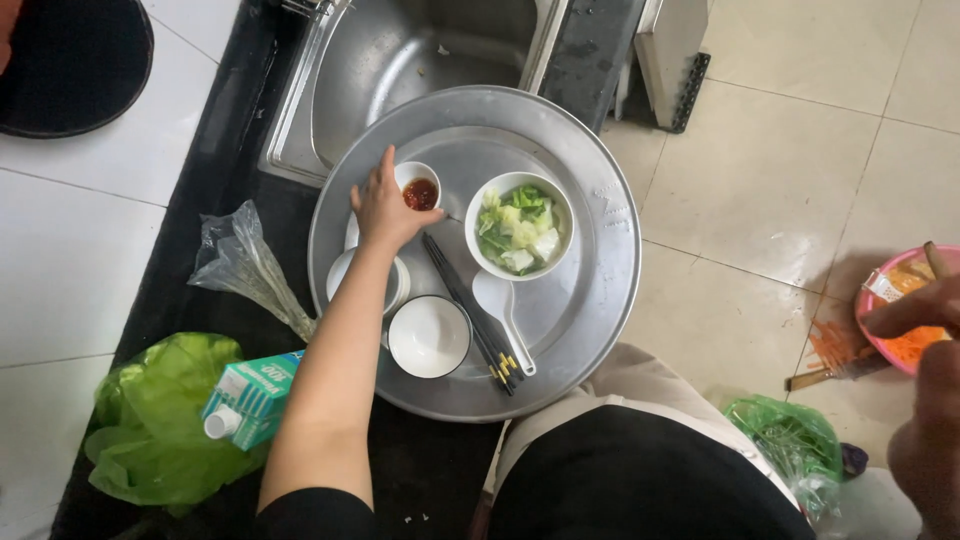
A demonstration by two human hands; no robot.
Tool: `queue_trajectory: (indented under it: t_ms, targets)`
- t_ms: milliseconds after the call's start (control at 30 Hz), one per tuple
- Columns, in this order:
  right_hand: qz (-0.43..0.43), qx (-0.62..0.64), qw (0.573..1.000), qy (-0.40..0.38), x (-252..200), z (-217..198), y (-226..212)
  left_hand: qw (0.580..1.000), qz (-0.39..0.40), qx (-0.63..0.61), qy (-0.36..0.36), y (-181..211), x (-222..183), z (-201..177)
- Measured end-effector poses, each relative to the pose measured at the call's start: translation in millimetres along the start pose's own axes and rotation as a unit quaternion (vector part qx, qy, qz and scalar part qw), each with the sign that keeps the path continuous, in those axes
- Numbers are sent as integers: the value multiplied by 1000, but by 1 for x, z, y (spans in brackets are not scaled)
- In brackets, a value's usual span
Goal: Preparing and serving food by grating carrots, washing dishes, and transferring cooked vegetables from a pot to a bowl.
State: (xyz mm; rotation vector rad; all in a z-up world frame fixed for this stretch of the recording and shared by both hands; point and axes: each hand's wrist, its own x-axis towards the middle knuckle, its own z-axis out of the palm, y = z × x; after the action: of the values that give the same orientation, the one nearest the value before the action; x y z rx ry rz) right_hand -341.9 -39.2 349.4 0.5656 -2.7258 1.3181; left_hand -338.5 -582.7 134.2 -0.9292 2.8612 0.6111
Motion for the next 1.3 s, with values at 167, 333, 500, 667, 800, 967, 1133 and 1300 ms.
queue_trajectory:
  t_ms: [167, 333, 500, 667, 800, 967, 1133, 1300]
  targets:
    - [-54, -9, 999, 5, 7, 3, -21, 999, -21, 16, -19, -16, -4, 16]
    - [-39, 41, 998, 8, 9, 9, -57, 997, -2, 71, -12, -15, -5, 35]
    - [-69, 69, 995, 27, 4, 8, -51, 945, 254, 195, 70, -4, 0, 69]
    - [-50, 51, 996, 51, -6, 1, -40, 914, 221, 340, -17, 10, 13, 82]
    - [-21, 51, 996, 68, -13, -1, -36, 894, 199, 392, -91, 18, 18, 79]
    - [-44, 25, 996, 78, -14, -3, -41, 886, 208, 404, -90, 15, 30, 86]
    - [-44, 19, 994, 97, -13, -4, -49, 867, 207, 429, -144, 26, 37, 75]
    - [-48, 19, 993, 110, -9, -4, -62, 893, 225, 387, -49, 15, 66, 77]
